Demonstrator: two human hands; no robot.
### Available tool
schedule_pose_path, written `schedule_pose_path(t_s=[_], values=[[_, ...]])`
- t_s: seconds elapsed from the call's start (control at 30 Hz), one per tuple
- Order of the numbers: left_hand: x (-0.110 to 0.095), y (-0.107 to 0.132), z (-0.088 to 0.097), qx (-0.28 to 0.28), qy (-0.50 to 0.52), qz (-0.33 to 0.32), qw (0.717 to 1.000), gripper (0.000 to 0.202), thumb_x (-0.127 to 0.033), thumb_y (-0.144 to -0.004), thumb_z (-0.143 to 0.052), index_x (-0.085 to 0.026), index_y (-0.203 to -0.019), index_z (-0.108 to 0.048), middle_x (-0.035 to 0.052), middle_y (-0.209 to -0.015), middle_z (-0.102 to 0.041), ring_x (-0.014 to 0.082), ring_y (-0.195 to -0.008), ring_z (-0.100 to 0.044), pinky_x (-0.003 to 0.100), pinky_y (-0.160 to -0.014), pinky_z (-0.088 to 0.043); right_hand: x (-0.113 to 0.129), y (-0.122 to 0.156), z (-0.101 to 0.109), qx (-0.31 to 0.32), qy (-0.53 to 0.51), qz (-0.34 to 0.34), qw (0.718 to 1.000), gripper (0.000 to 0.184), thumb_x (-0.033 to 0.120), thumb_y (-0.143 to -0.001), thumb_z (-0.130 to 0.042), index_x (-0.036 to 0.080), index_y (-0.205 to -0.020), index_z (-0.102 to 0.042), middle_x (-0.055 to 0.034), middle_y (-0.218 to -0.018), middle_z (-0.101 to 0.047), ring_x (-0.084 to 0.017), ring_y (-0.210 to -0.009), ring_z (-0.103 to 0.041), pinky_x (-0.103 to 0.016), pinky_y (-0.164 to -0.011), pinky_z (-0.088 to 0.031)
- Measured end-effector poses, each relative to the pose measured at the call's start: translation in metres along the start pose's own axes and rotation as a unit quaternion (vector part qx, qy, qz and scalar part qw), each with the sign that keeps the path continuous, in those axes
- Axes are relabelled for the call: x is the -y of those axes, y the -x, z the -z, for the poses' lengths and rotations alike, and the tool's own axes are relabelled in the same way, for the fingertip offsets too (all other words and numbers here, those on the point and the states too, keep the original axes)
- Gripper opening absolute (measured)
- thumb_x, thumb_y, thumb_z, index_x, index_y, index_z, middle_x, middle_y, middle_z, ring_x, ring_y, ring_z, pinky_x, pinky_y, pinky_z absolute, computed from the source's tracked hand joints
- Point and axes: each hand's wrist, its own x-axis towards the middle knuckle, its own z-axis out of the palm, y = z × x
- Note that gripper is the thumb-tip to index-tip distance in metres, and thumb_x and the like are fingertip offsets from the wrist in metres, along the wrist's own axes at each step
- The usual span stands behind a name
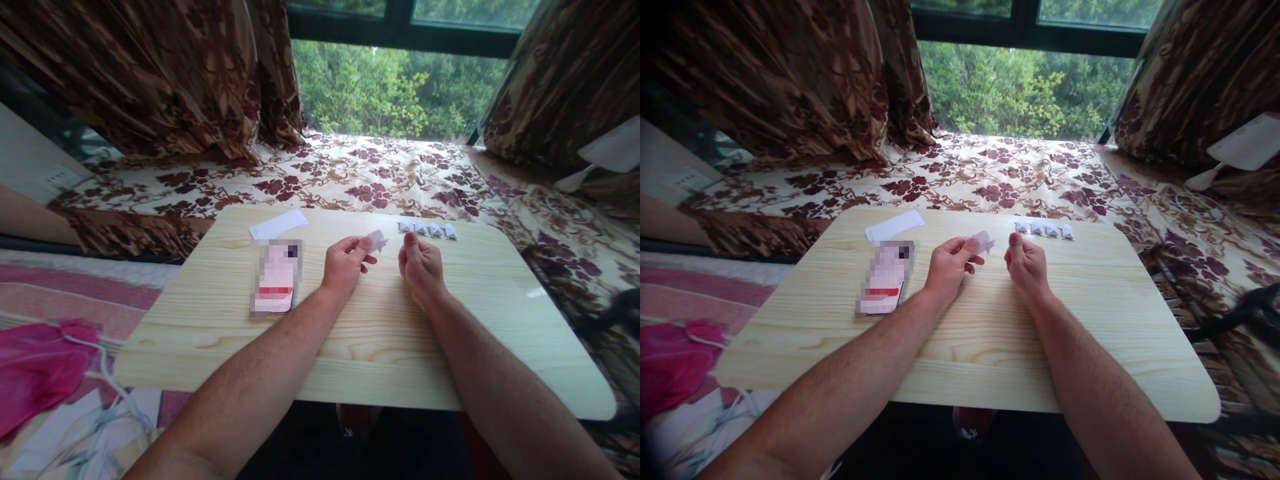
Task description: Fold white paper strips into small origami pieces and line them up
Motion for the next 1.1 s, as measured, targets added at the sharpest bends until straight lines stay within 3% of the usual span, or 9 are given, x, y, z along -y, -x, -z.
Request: schedule_pose_path(t_s=[0.17, 0.27, 0.37, 0.47, 0.57, 0.7, 0.8, 0.97, 1.1], values=[[0.001, -0.002, 0.000, -0.004, -0.015, -0.010, 1.000, 0.036, -0.045, -0.072, -0.080, -0.015, -0.092, -0.078, 0.0073, -0.082, -0.075, 0.0167, -0.071, -0.069, 0.024, -0.053, -0.048, -0.007, -0.004, -0.003, 0.025, -0.057, -0.026, 0.998, 0.044, 0.062, -0.088, -0.058, 0.022, -0.069, -0.055, 0.0049, -0.049, -0.045, -0.009, -0.040, -0.035, -0.024, -0.038, -0.025], [0.001, -0.002, 0.000, -0.013, -0.015, -0.021, 1.000, 0.033, -0.040, -0.072, -0.081, -0.014, -0.093, -0.079, 0.0081, -0.083, -0.076, 0.0168, -0.074, -0.068, 0.026, -0.060, -0.052, -0.001, -0.003, -0.006, 0.039, -0.088, -0.047, 0.994, 0.021, 0.041, -0.085, -0.063, 0.022, -0.079, -0.058, 0.0051, -0.055, -0.049, -0.008, -0.042, -0.038, -0.022, -0.040, -0.026], [0.002, -0.002, 0.000, -0.026, -0.022, -0.024, 0.999, 0.034, -0.033, -0.069, -0.083, -0.014, -0.098, -0.080, 0.0076, -0.083, -0.077, 0.0153, -0.072, -0.067, 0.029, -0.068, -0.055, 0.006, -0.001, -0.004, 0.037, -0.077, -0.058, 0.995, 0.010, 0.026, -0.077, -0.062, 0.020, -0.070, -0.060, 0.0039, -0.050, -0.050, -0.009, -0.042, -0.039, -0.023, -0.040, -0.025], [0.002, -0.003, 0.000, -0.039, -0.024, -0.027, 0.999, 0.033, -0.022, -0.067, -0.080, -0.016, -0.099, -0.080, 0.0069, -0.087, -0.077, 0.0163, -0.077, -0.068, 0.031, -0.077, -0.056, 0.009, 0.001, 0.000, 0.062, -0.083, -0.072, 0.992, 0.024, 0.033, -0.080, -0.061, 0.016, -0.064, -0.066, -0.0011, -0.050, -0.055, -0.010, -0.042, -0.043, -0.024, -0.040, -0.025], [0.001, -0.002, 0.001, -0.032, 0.001, -0.043, 0.999, 0.027, -0.015, -0.067, -0.070, -0.019, -0.092, -0.081, 0.0073, -0.106, -0.076, 0.0212, -0.096, -0.069, 0.034, -0.085, -0.057, 0.009, 0.003, 0.001, 0.087, -0.088, -0.072, 0.990, 0.042, 0.050, -0.087, -0.059, 0.014, -0.068, -0.070, -0.0051, -0.057, -0.062, -0.011, -0.043, -0.049, -0.024, -0.039, -0.027], [-0.003, 0.003, 0.000, -0.008, -0.066, -0.110, 0.992, 0.022, -0.016, -0.072, -0.068, -0.020, -0.089, -0.081, 0.0080, -0.113, -0.074, 0.0237, -0.112, -0.066, 0.034, -0.096, -0.054, 0.011, 0.006, -0.004, 0.080, -0.036, -0.049, 0.995, 0.037, 0.051, -0.081, -0.071, 0.015, -0.074, -0.070, -0.0046, -0.063, -0.068, -0.010, -0.045, -0.054, -0.023, -0.041, -0.034], [-0.005, 0.008, -0.002, 0.009, -0.105, -0.155, 0.982, 0.022, -0.018, -0.077, -0.068, -0.019, -0.095, -0.080, 0.0089, -0.117, -0.071, 0.0223, -0.109, -0.067, 0.032, -0.093, -0.055, 0.014, 0.006, -0.007, 0.048, -0.010, -0.046, 0.998, 0.029, 0.042, -0.077, -0.075, 0.015, -0.076, -0.068, -0.0042, -0.065, -0.070, -0.012, -0.049, -0.060, -0.022, -0.042, -0.040], [-0.002, 0.005, -0.002, -0.005, -0.056, -0.100, 0.993, 0.051, -0.024, -0.072, -0.077, -0.020, -0.122, -0.068, 0.0104, -0.122, -0.069, 0.0192, -0.092, -0.070, 0.028, -0.075, -0.056, 0.014, 0.005, -0.007, 0.038, -0.007, -0.042, 0.998, 0.018, 0.032, -0.076, -0.071, 0.015, -0.076, -0.066, -0.0009, -0.059, -0.067, -0.012, -0.048, -0.059, -0.021, -0.044, -0.043], [0.001, -0.001, 0.000, 0.019, -0.012, -0.069, 0.997, 0.044, -0.031, -0.073, -0.079, -0.016, -0.114, -0.070, 0.0077, -0.096, -0.073, 0.0161, -0.081, -0.068, 0.027, -0.073, -0.054, 0.010, 0.005, -0.006, 0.095, 0.001, -0.017, 0.995, 0.015, 0.029, -0.074, -0.072, 0.016, -0.073, -0.065, 0.0026, -0.055, -0.062, -0.009, -0.045, -0.052, -0.021, -0.044, -0.040]])
